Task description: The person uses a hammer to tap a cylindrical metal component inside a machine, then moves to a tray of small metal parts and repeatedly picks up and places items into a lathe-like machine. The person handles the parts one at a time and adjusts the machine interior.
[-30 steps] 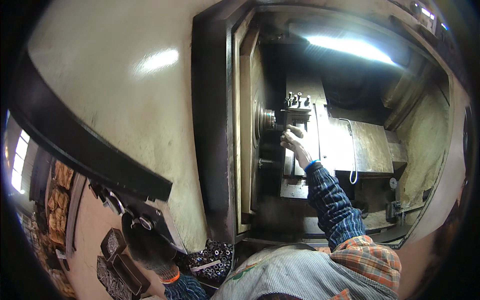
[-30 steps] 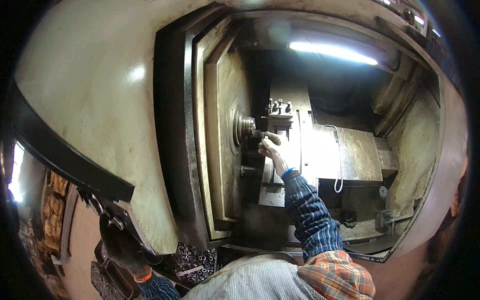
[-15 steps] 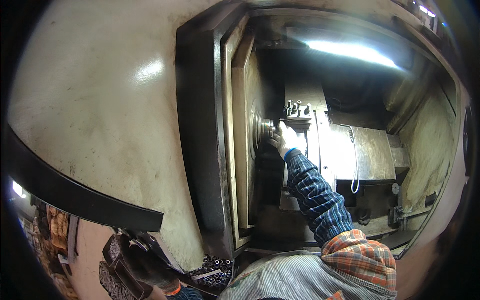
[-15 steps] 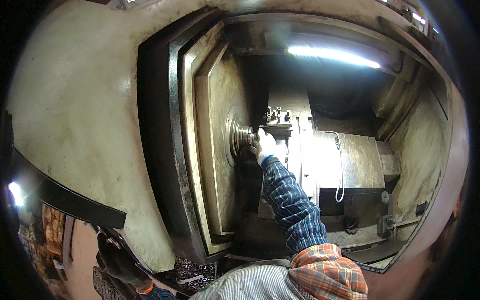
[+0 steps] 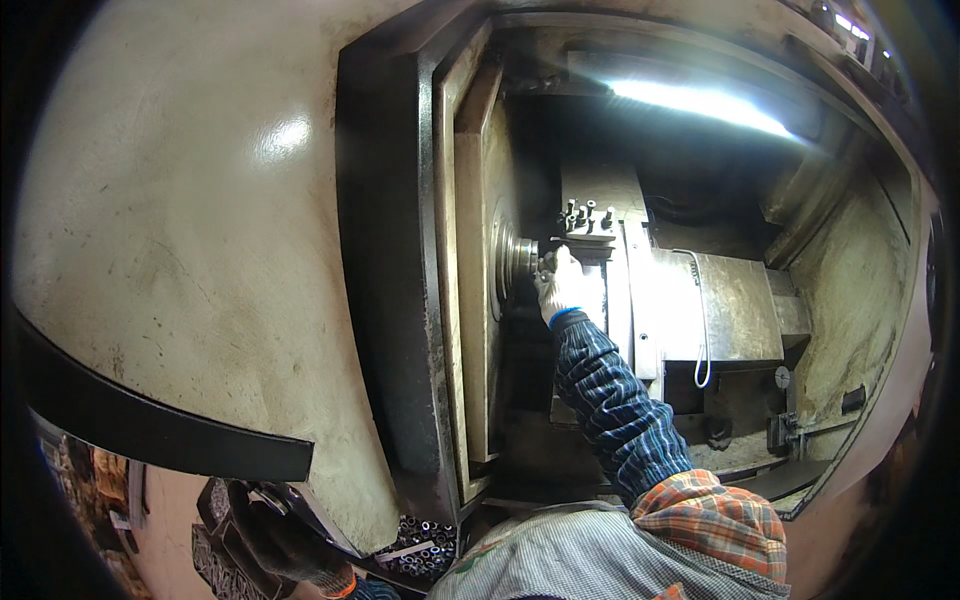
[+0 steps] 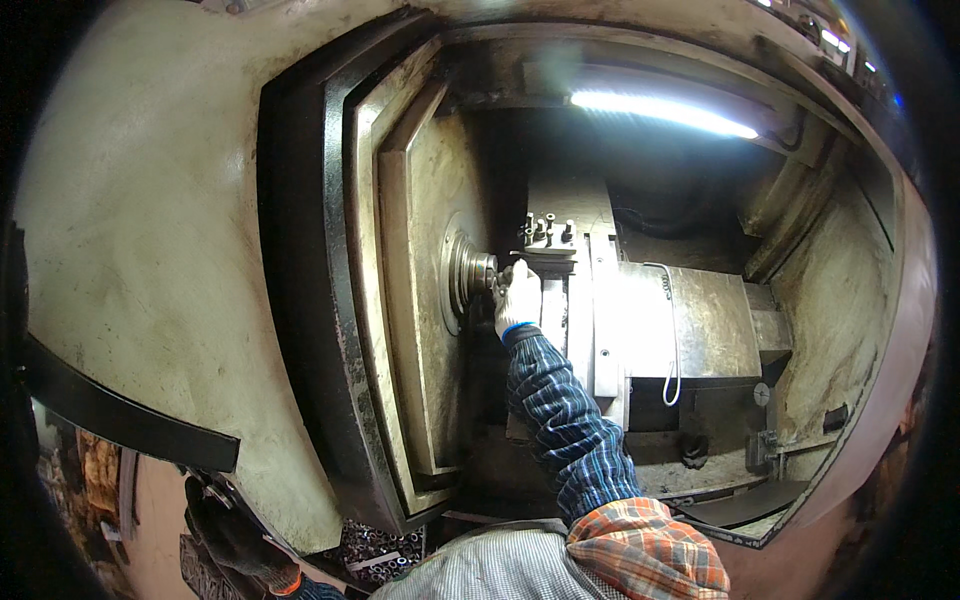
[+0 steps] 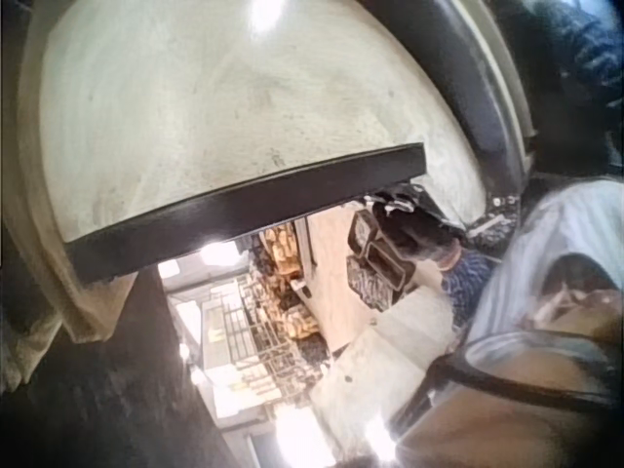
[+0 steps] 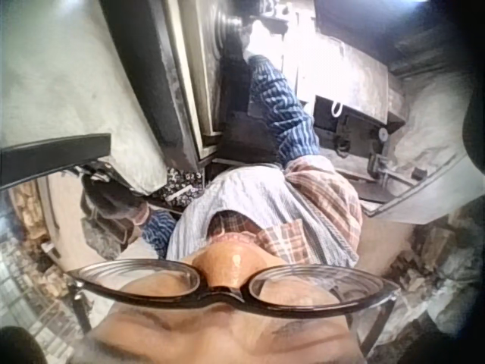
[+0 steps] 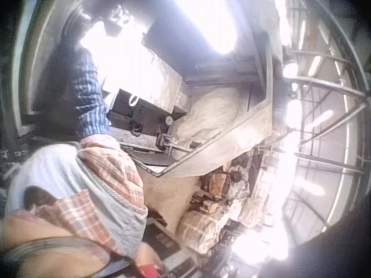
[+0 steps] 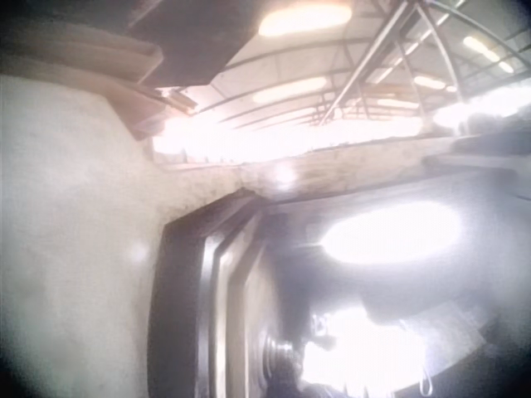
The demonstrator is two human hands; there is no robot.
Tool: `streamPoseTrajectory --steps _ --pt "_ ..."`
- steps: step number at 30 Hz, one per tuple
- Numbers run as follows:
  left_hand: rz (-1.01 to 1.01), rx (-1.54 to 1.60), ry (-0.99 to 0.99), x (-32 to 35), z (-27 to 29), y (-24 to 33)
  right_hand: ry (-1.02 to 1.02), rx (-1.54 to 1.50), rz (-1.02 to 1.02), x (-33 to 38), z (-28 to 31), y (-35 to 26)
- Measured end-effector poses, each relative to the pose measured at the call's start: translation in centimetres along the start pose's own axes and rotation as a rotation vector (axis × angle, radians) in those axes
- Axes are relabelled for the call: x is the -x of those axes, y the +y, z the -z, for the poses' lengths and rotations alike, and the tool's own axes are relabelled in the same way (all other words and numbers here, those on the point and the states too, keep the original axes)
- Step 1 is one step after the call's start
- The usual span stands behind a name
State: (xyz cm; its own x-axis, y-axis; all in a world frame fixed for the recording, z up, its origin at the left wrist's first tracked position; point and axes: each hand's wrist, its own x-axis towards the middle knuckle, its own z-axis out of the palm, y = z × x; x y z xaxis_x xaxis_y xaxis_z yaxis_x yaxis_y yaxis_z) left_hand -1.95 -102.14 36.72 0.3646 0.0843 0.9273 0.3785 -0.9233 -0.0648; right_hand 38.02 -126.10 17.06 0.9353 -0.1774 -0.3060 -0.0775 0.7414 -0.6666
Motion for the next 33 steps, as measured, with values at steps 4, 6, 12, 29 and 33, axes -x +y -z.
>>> streamPoseTrajectory --steps 4,6,12,29,33 --pt "0.050 0.039 -0.189 0.2 1.2 -0.3 0.025 0.231 0.098 0.2 0.0 0.2" --pt "0.069 0.018 -0.270 0.6 1.2 -0.7 -0.056 0.461 0.096 0.9 0.3 -0.7" --pt "0.065 0.001 -0.213 1.8 0.8 -1.8 -0.234 0.705 0.001 1.2 0.6 -4.1" --pt "0.254 0.308 -0.059 1.7 0.2 -0.8 -0.266 1.047 0.303 3.1 0.7 -3.4" --pt "0.486 0.480 0.063 1.3 0.0 0.2 -0.222 1.067 0.453 2.9 0.8 -2.5"
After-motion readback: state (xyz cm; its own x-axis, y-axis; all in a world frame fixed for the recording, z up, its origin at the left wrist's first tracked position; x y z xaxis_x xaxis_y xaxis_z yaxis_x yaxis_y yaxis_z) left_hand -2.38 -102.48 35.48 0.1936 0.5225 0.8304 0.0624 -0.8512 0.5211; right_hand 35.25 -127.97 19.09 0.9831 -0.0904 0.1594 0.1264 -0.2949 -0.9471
